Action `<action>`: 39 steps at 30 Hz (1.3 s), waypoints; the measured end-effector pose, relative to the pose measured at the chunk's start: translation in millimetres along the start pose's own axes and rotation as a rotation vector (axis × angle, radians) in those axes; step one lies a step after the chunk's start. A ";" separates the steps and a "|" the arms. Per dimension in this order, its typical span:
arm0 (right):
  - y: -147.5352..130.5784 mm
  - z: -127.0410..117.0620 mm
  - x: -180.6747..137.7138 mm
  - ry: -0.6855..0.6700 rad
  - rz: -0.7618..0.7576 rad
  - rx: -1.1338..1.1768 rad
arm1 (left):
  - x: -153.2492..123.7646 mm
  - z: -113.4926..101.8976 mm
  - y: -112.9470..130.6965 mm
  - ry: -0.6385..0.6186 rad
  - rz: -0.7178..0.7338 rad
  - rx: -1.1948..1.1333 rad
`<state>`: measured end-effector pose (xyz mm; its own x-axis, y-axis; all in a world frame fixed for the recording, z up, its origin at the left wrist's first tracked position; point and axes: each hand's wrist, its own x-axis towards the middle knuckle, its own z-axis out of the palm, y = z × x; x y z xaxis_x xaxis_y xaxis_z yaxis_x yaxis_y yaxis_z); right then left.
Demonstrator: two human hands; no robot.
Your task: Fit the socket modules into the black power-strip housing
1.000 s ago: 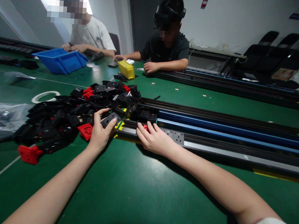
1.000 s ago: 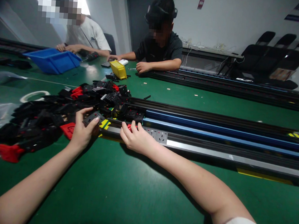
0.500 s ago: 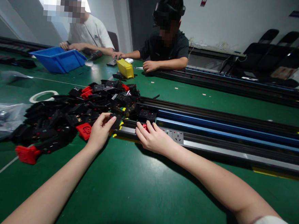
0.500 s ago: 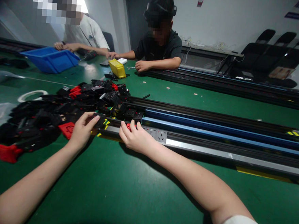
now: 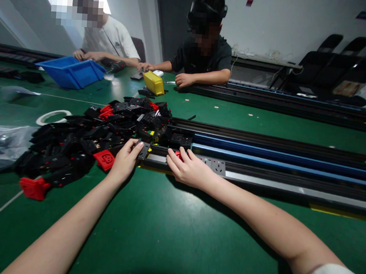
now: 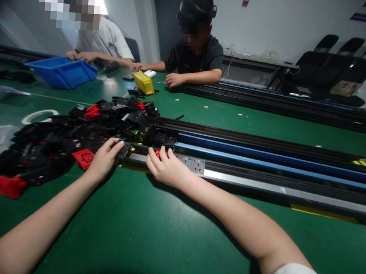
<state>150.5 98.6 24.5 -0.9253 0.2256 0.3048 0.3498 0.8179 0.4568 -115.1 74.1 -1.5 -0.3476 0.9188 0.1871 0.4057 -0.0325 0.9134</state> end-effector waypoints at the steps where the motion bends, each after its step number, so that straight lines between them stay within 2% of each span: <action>1: 0.1 -0.1 -0.1 -0.004 0.003 0.012 | 0.3 -0.1 -1.1 0.012 0.001 0.005; 8: 0.5 -2.0 0.4 -0.022 0.012 0.038 | 3.0 -0.4 -1.5 0.059 0.020 -0.046; 15: -0.7 0.7 0.9 -0.011 0.000 -0.016 | 10.7 5.7 3.3 0.068 -0.108 -0.074; 19: 1.4 -2.7 4.5 -0.042 0.035 0.112 | 12.7 8.9 5.4 0.061 -0.177 -0.157; 28: 18.3 -15.4 9.4 -0.089 0.285 0.528 | -3.8 14.8 3.5 0.029 -0.051 0.064; 34: 17.6 -15.2 9.6 -0.152 0.302 0.541 | -6.2 12.3 2.1 -0.005 -0.040 0.039; 39: 16.8 -15.1 10.4 -0.161 0.287 0.525 | -11.5 12.1 11.7 -0.092 -0.004 0.219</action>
<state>149.0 106.7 48.0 -0.8299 0.5186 0.2059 0.5071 0.8549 -0.1093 -96.1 67.9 2.7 -0.2753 0.9511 0.1404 0.5818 0.0486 0.8119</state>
